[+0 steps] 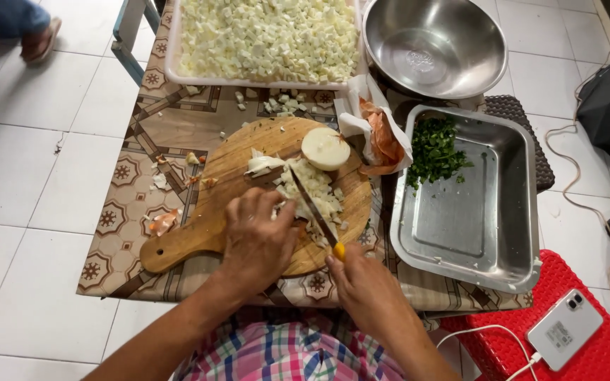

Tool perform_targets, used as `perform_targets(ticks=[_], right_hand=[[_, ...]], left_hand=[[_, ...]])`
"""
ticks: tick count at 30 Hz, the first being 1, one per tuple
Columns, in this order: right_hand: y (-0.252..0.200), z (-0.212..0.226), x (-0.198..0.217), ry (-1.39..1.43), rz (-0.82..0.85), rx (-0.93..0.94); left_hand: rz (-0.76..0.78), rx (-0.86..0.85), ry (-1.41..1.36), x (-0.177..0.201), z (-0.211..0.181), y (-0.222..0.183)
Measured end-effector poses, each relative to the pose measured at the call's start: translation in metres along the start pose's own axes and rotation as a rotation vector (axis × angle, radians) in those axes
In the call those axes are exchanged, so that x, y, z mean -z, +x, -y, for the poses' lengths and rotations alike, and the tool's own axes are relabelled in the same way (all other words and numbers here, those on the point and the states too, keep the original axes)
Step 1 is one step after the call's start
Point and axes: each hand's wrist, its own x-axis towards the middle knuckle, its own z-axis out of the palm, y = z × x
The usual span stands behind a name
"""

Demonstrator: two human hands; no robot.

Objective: Dicing a white onion on a wooden cutting board using a kitchen knife.

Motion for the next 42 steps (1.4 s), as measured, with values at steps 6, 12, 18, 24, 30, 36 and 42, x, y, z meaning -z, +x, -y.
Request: perform_targets(ticks=[6, 12, 18, 24, 30, 36, 42], right_hand=[[-0.016, -0.001, 0.019, 0.117, -0.054, 0.005], [-0.012, -0.008, 0.02, 0.133, -0.048, -0.025], [0.002, -0.024, 0.012, 0.131, -0.059, 0.008], [0.001, -0.02, 0.017, 0.096, -0.061, 0.004], [-0.003, -0.015, 0.022, 0.046, -0.078, -0.001], [-0.006, -0.015, 0.026, 0.099, -0.068, -0.022], [-0.005, -0.015, 0.024, 0.108, -0.049, -0.025]], left_hand=[[0.367, -0.102, 0.003, -0.006, 0.004, 0.049], [0.39, -0.107, -0.009, -0.014, 0.026, 0.065], [0.169, -0.01, -0.119, -0.026, 0.063, 0.075], [0.413, 0.041, -0.113, 0.007, 0.032, 0.074], [0.34, -0.03, -0.046, -0.017, 0.034, 0.077], [0.294, 0.098, -0.263, -0.026, 0.049, 0.076], [0.379, 0.297, -0.417, -0.012, 0.051, 0.08]])
